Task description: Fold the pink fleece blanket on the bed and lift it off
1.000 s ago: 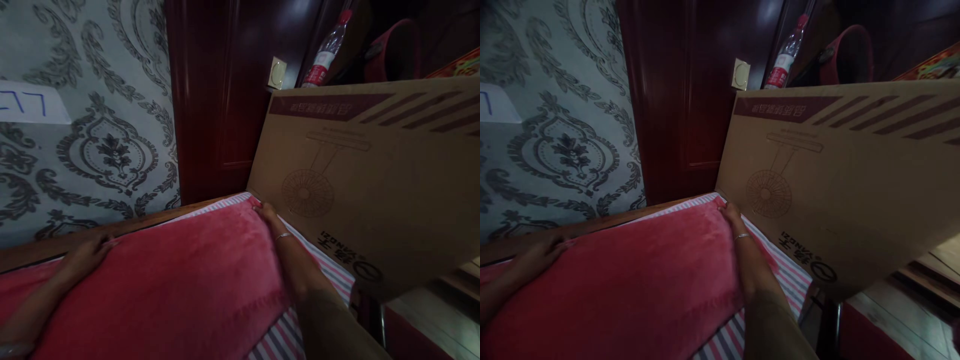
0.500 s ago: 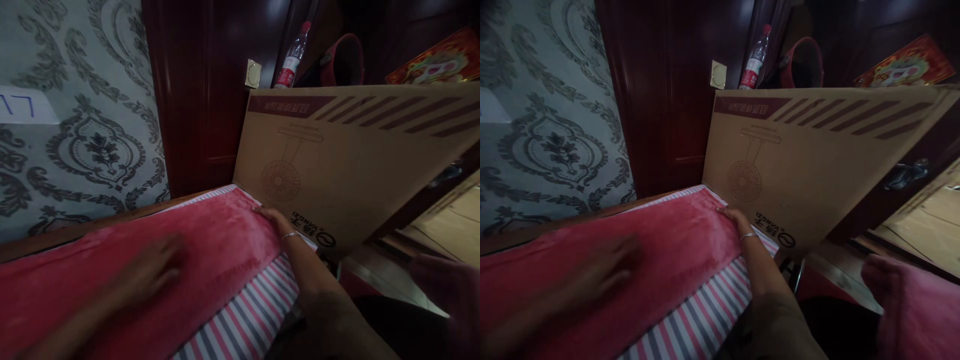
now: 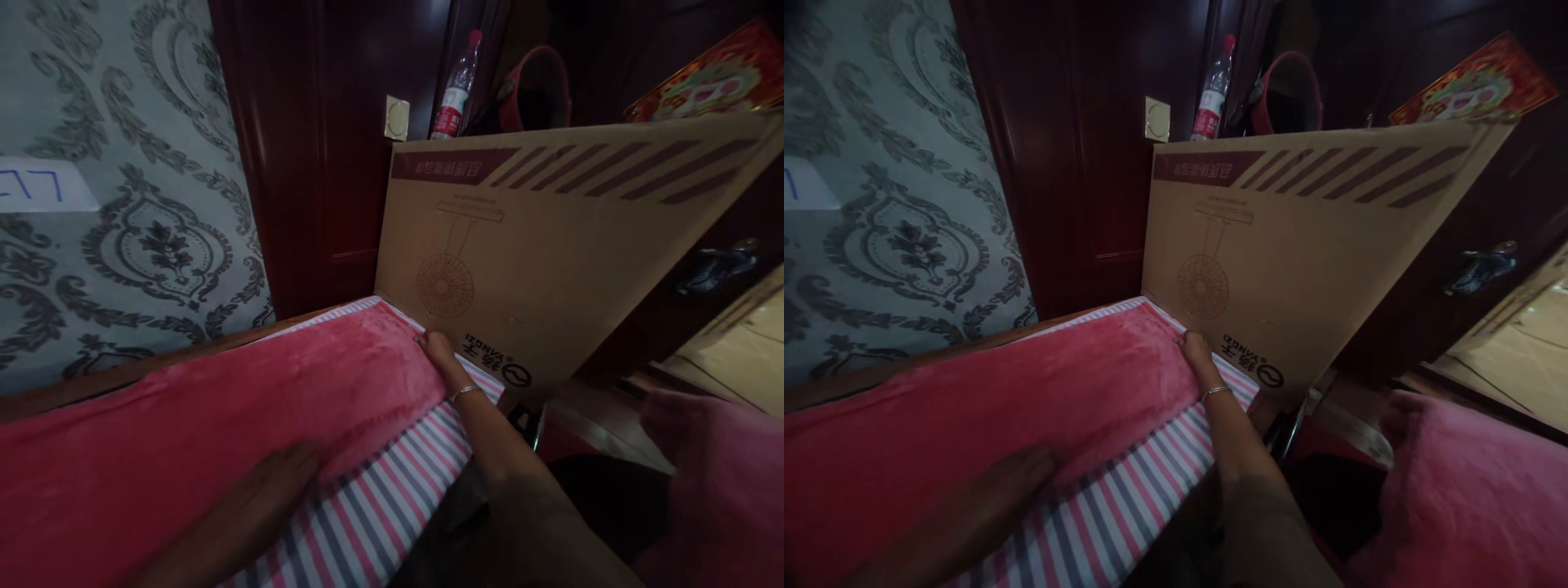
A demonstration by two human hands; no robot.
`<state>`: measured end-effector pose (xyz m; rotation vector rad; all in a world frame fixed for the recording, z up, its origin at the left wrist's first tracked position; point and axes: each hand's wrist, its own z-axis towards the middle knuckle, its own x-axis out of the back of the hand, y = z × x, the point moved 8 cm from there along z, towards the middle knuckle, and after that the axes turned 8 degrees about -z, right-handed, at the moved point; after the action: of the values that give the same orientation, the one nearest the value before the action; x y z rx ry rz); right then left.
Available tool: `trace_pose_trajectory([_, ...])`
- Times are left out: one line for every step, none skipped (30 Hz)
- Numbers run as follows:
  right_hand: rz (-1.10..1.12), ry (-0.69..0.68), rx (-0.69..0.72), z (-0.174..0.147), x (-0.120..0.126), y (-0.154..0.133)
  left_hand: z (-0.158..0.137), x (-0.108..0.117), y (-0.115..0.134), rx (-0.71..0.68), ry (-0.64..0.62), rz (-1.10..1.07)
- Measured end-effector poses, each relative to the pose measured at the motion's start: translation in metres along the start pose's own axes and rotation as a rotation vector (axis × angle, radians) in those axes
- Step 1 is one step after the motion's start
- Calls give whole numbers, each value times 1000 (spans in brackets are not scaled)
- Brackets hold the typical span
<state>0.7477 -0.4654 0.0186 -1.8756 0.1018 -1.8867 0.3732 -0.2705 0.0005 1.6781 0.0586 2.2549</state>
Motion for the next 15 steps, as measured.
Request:
trace_pose_trajectory([-10, 9, -7, -2, 0, 1, 1, 0, 4, 10, -16, -8])
trace_pose_trajectory([-18, 14, -17, -3, 1, 2, 3, 2, 9, 7, -32, -13])
trace_pose_trajectory([-24, 17, -28, -3, 1, 3, 3, 5, 15, -8, -34, -16])
trace_pose_trajectory([-27, 16, -39, -4, 2, 3, 2, 11, 21, -29, -18, -12])
trace_pose_trajectory([-26, 11, -51, -4, 3, 3, -2, 17, 25, -45, 10, -1])
trace_pose_trajectory([-20, 3, -60, -6, 4, 3, -8, 24, 27, -55, 49, 19])
trace_pose_trajectory([-9, -7, -66, -8, 6, 3, -17, 31, 28, -56, 89, 49])
trace_pose_trajectory([5, -18, -70, -11, 7, 4, -29, 37, 28, -49, 120, 87])
trace_pose_trajectory([22, -30, -71, -15, 9, 5, -43, 43, 27, -41, 139, 133])
trace_pose_trajectory([40, -38, -68, -21, 10, 7, -58, 47, 27, -28, 144, 182])
trace_pose_trajectory([55, -49, -69, -27, 10, 12, -74, 50, 26, -4, 137, 228])
trace_pose_trajectory([71, -50, -66, -33, 9, 18, -90, 54, 25, 28, 130, 269])
trace_pose_trajectory([85, -52, -64, -39, 7, 26, -105, 58, 24, 70, 118, 298])
trace_pose_trajectory([97, -43, -62, -45, 3, 36, -120, 62, 23, 114, 120, 322])
trace_pose_trajectory([112, -23, -77, -52, 0, 49, -134, 68, 21, 157, 136, 344])
